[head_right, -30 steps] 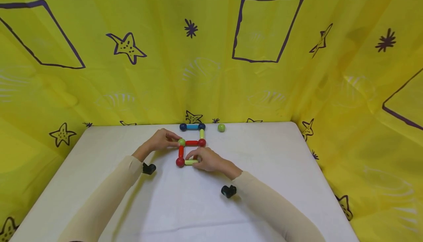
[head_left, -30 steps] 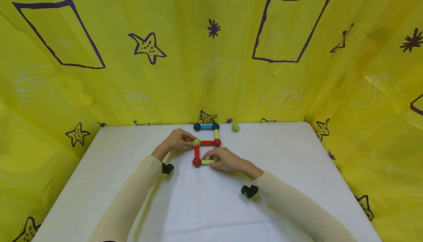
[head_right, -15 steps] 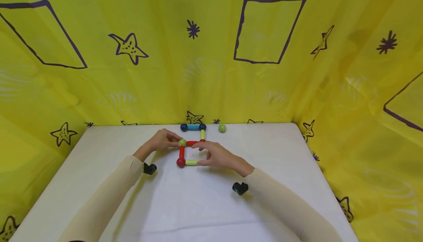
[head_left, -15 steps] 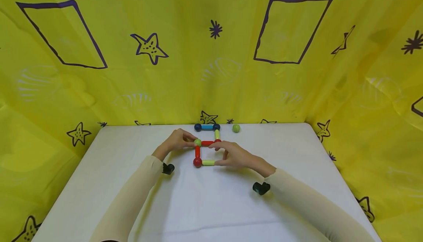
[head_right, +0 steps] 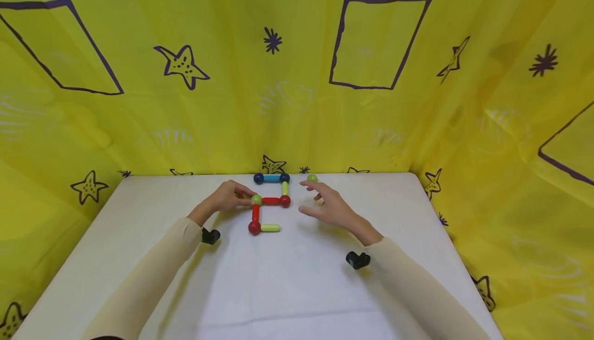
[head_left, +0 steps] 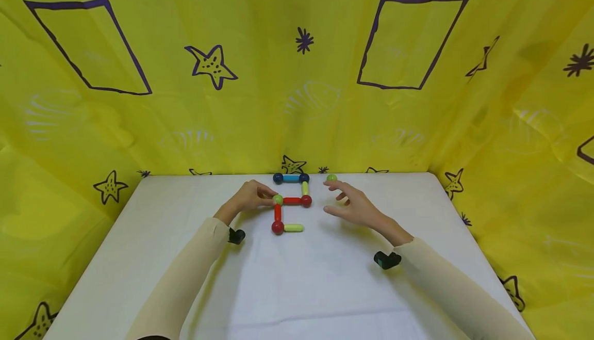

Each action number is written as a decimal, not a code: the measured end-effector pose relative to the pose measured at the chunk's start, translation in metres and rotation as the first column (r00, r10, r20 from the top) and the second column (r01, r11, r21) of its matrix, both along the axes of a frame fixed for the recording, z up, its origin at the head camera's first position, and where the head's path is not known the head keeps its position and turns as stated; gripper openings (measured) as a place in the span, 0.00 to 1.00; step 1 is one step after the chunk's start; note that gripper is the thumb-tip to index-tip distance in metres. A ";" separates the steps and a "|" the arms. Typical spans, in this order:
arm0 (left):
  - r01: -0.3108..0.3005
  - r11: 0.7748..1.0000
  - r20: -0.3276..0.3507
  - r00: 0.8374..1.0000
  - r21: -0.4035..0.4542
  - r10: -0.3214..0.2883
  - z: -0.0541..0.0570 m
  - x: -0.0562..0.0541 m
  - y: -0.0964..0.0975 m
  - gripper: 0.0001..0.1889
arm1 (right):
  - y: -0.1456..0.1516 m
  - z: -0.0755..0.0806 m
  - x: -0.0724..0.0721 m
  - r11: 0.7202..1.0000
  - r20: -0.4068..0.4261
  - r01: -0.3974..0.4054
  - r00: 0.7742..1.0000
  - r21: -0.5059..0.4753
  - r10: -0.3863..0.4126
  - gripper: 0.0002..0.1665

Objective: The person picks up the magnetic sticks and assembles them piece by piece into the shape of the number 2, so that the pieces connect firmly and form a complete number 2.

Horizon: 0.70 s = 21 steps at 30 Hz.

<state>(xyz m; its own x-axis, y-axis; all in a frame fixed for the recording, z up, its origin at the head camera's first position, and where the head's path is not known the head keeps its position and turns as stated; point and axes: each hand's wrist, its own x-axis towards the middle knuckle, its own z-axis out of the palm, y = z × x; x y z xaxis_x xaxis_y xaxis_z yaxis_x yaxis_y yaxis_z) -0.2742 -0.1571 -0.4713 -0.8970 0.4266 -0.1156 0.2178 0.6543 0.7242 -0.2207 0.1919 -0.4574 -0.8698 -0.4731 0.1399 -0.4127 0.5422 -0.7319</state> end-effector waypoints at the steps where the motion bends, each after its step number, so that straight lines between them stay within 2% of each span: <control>1: 0.003 1.000 -0.001 1.000 0.000 -0.003 0.000 0.000 0.000 0.15 | 0.004 -0.001 0.000 1.000 -0.001 0.022 1.000 -0.009 -0.022 0.40; 6: 0.003 1.000 -0.002 1.000 0.013 -0.003 -0.001 0.001 -0.001 0.15 | 0.018 -0.007 -0.001 0.995 0.008 0.101 0.995 -0.017 -0.101 0.41; 12: -0.016 1.000 0.017 1.000 0.008 0.016 0.002 0.002 0.000 0.15 | 0.026 -0.014 -0.004 0.991 0.015 0.135 0.991 -0.015 -0.135 0.41; 21: -0.019 1.000 0.020 1.000 0.012 0.019 -0.002 0.000 0.000 0.15 | 0.022 -0.010 -0.025 0.976 0.102 0.214 0.973 -0.036 -0.209 0.41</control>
<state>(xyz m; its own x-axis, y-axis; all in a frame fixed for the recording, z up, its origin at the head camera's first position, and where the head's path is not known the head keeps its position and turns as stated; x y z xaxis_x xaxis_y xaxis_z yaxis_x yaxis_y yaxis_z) -0.2743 -0.1570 -0.4731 -0.9025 0.4112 -0.1280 0.1914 0.6493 0.7361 -0.2457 0.2141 -0.4675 -0.9599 -0.2720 0.0675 -0.2181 0.5742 -0.7892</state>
